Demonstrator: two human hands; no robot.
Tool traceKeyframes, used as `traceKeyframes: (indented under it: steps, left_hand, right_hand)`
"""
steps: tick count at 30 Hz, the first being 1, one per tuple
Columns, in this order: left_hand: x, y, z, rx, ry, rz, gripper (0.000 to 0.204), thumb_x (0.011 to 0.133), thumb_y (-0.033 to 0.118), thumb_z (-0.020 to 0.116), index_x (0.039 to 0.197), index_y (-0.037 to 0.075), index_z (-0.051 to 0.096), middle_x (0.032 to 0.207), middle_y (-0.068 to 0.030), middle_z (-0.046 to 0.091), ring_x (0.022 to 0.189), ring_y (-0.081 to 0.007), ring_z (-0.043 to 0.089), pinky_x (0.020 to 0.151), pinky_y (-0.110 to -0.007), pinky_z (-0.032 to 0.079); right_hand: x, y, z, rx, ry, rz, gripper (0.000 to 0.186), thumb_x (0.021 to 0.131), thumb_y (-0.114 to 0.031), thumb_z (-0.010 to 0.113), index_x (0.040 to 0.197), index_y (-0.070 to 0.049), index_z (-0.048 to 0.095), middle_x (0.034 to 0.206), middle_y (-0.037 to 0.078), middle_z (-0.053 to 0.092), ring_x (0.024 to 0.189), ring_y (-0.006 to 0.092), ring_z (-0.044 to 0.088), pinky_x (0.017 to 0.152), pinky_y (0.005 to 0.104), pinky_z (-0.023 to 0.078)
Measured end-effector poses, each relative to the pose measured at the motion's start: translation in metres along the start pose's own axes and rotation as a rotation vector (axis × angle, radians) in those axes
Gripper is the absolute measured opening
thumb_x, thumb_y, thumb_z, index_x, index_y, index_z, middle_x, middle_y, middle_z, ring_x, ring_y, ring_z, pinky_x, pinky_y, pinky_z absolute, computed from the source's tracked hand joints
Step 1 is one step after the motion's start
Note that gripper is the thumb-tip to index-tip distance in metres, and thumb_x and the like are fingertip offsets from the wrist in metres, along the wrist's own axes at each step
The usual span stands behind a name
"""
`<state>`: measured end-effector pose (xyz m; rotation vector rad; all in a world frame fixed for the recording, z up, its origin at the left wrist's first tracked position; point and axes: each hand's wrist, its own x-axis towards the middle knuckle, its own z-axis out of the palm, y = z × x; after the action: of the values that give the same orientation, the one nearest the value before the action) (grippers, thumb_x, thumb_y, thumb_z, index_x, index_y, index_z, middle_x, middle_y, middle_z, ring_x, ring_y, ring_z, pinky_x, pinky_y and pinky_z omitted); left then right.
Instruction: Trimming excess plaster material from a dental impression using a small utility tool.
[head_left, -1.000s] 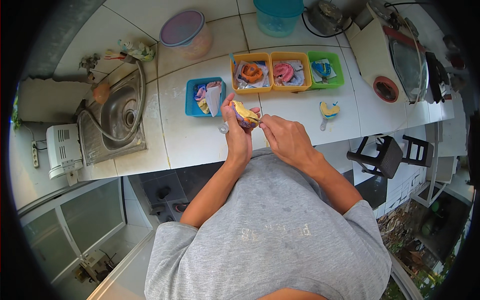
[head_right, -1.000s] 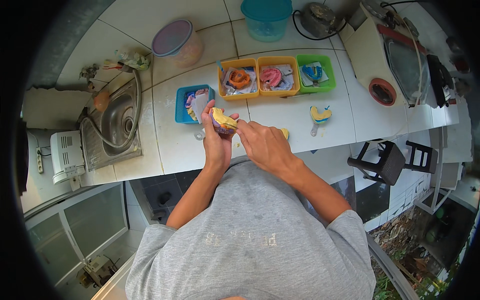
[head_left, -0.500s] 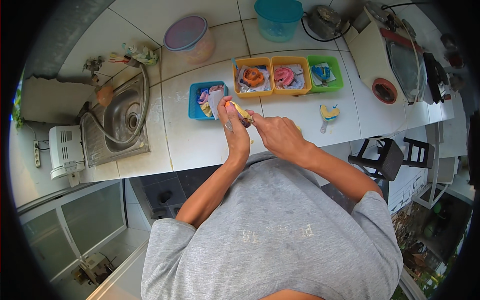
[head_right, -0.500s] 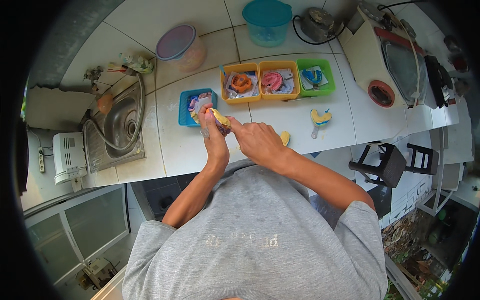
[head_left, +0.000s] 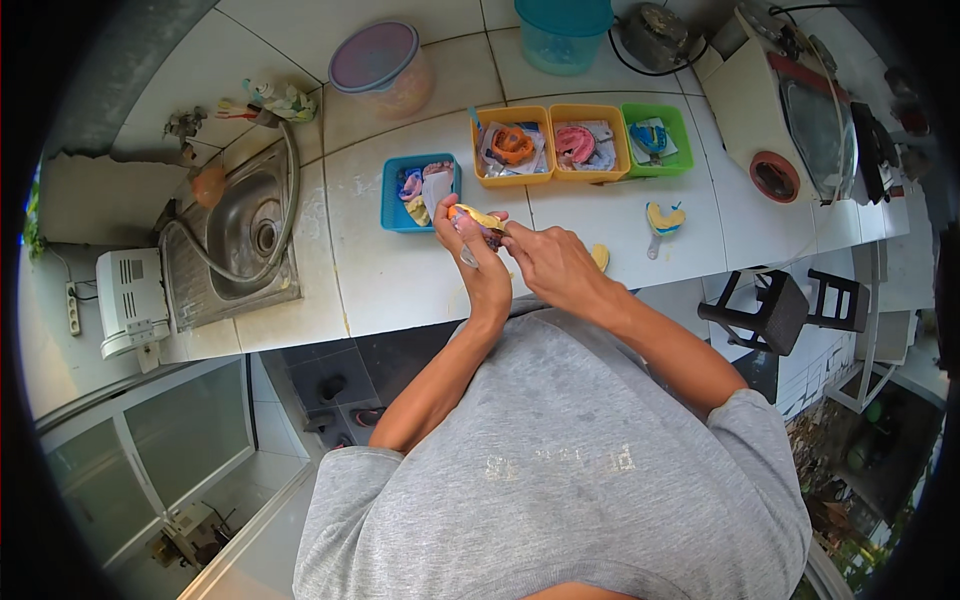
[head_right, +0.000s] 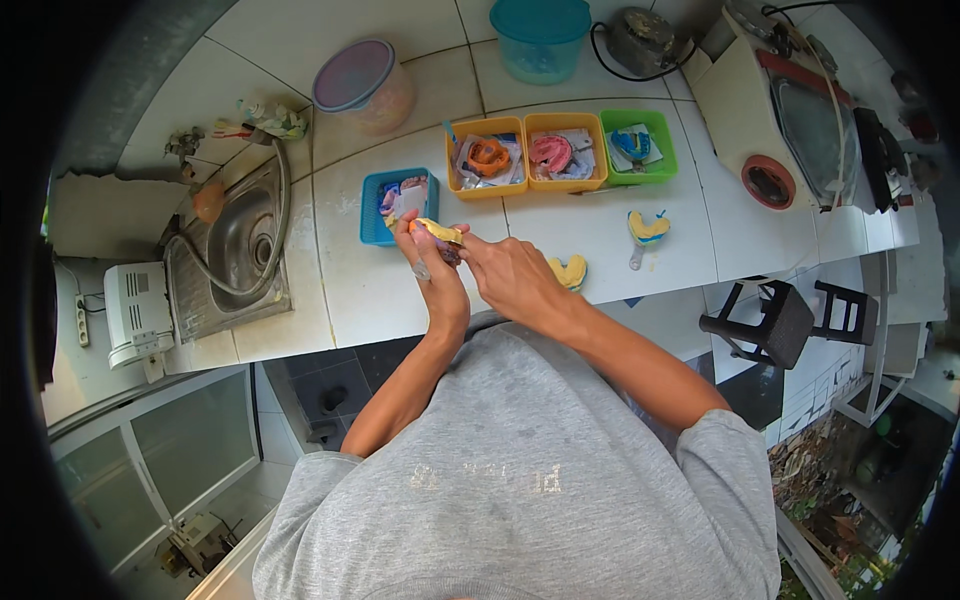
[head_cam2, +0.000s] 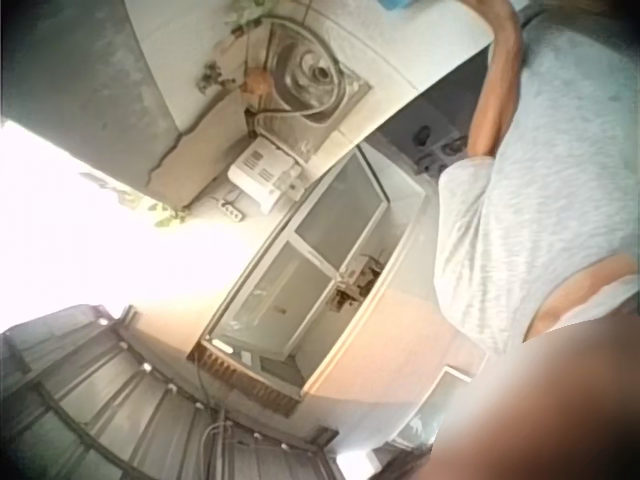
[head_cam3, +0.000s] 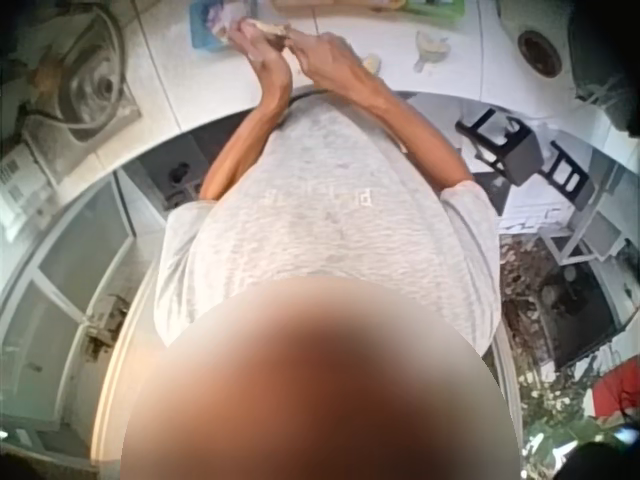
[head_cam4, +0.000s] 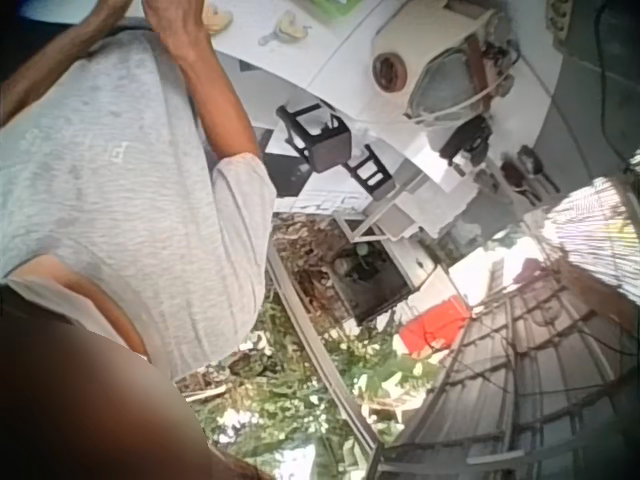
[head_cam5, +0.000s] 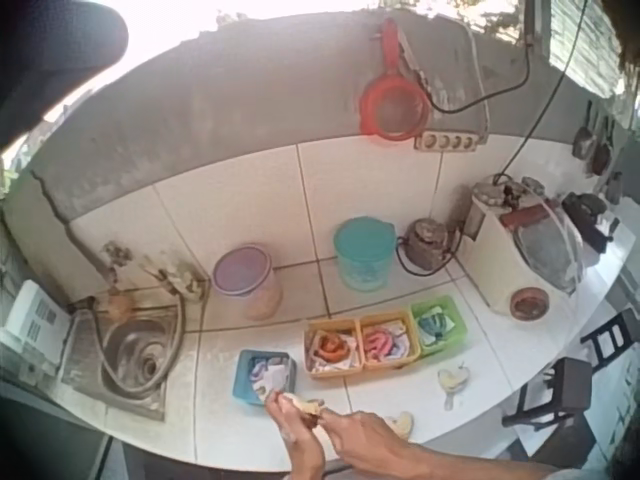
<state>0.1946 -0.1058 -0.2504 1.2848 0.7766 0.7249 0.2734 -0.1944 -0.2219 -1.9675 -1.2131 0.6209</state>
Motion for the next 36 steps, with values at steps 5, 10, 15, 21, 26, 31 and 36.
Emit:
traceKeyframes:
  steps: [5, 10, 15, 21, 26, 31, 36]
  left_hand:
    - [0.004, -0.004, -0.003, 0.068, 0.024, 0.077, 0.050, 0.106, 0.044, 0.029, 0.140, 0.007, 0.028, 0.116, -0.0140, 0.047, 0.097, -0.0176, 0.058, 0.084, -0.031, 0.047]
    - [0.005, 0.004, -0.014, 0.059, -0.124, 0.132, 0.072, 0.096, 0.050, 0.059, 0.144, 0.010, 0.021, 0.124, -0.0131, 0.047, 0.112, -0.0208, 0.056, 0.090, -0.033, 0.047]
    - [0.005, 0.032, -0.036, -0.053, -0.508, 0.219, 0.149, 0.042, 0.066, 0.089, 0.152, 0.014, 0.003, 0.152, -0.0145, 0.016, 0.138, -0.0292, 0.036, 0.110, -0.045, 0.038]
    - [0.000, 0.061, -0.023, -0.489, -0.398, 0.071, 0.109, 0.077, 0.075, 0.063, 0.151, 0.012, 0.015, 0.134, -0.0077, 0.038, 0.132, -0.0269, 0.042, 0.107, -0.045, 0.042]
    - [0.016, 0.056, -0.005, -0.620, -0.105, -0.159, 0.042, 0.105, 0.029, 0.046, 0.136, 0.002, 0.037, 0.117, -0.0096, 0.053, 0.115, -0.0191, 0.053, 0.097, -0.034, 0.048]
    - [0.017, 0.037, 0.002, -0.555, -0.059, -0.216, 0.040, 0.104, 0.033, 0.045, 0.129, 0.002, 0.041, 0.141, -0.0136, 0.044, 0.123, -0.0237, 0.050, 0.097, -0.050, 0.052]
    - [0.014, 0.031, 0.004, -0.656, -0.092, -0.240, 0.044, 0.106, 0.039, 0.038, 0.130, 0.003, 0.043, 0.147, -0.0146, 0.040, 0.125, -0.0240, 0.049, 0.098, -0.049, 0.051]
  right_hand:
    - [-0.006, -0.016, 0.031, 0.178, 0.179, 0.209, 0.021, 0.100, -0.019, 0.049, 0.102, -0.002, 0.060, 0.072, 0.025, 0.063, 0.069, 0.0464, 0.062, 0.061, 0.0520, 0.047]
    - [-0.013, -0.013, 0.011, 0.096, 0.170, 0.122, 0.018, 0.099, -0.019, 0.050, 0.099, -0.003, 0.057, 0.074, 0.023, 0.064, 0.069, 0.0451, 0.061, 0.059, 0.0519, 0.046]
    - [-0.018, -0.019, -0.014, -0.139, 0.202, -0.047, 0.014, 0.096, -0.019, 0.057, 0.095, -0.005, 0.055, 0.074, 0.016, 0.065, 0.067, 0.0369, 0.065, 0.055, 0.0466, 0.049]
    - [-0.020, -0.014, -0.026, -0.366, 0.202, -0.129, 0.010, 0.093, -0.016, 0.062, 0.094, -0.007, 0.058, 0.074, 0.009, 0.061, 0.066, 0.0296, 0.064, 0.054, 0.0397, 0.050]
    - [-0.015, -0.011, -0.025, -0.383, 0.246, -0.120, 0.013, 0.094, -0.019, 0.061, 0.092, -0.007, 0.058, 0.074, 0.009, 0.061, 0.063, 0.0289, 0.066, 0.051, 0.0404, 0.052]
    - [-0.017, -0.019, -0.027, -0.337, 0.249, -0.097, 0.015, 0.093, -0.018, 0.060, 0.101, -0.005, 0.062, 0.078, 0.011, 0.061, 0.066, 0.0295, 0.065, 0.055, 0.0411, 0.053]
    - [-0.035, -0.024, -0.036, -0.251, 0.170, 0.025, 0.032, 0.088, -0.008, 0.057, 0.119, 0.000, 0.063, 0.082, 0.014, 0.061, 0.071, 0.0328, 0.065, 0.065, 0.0429, 0.053]
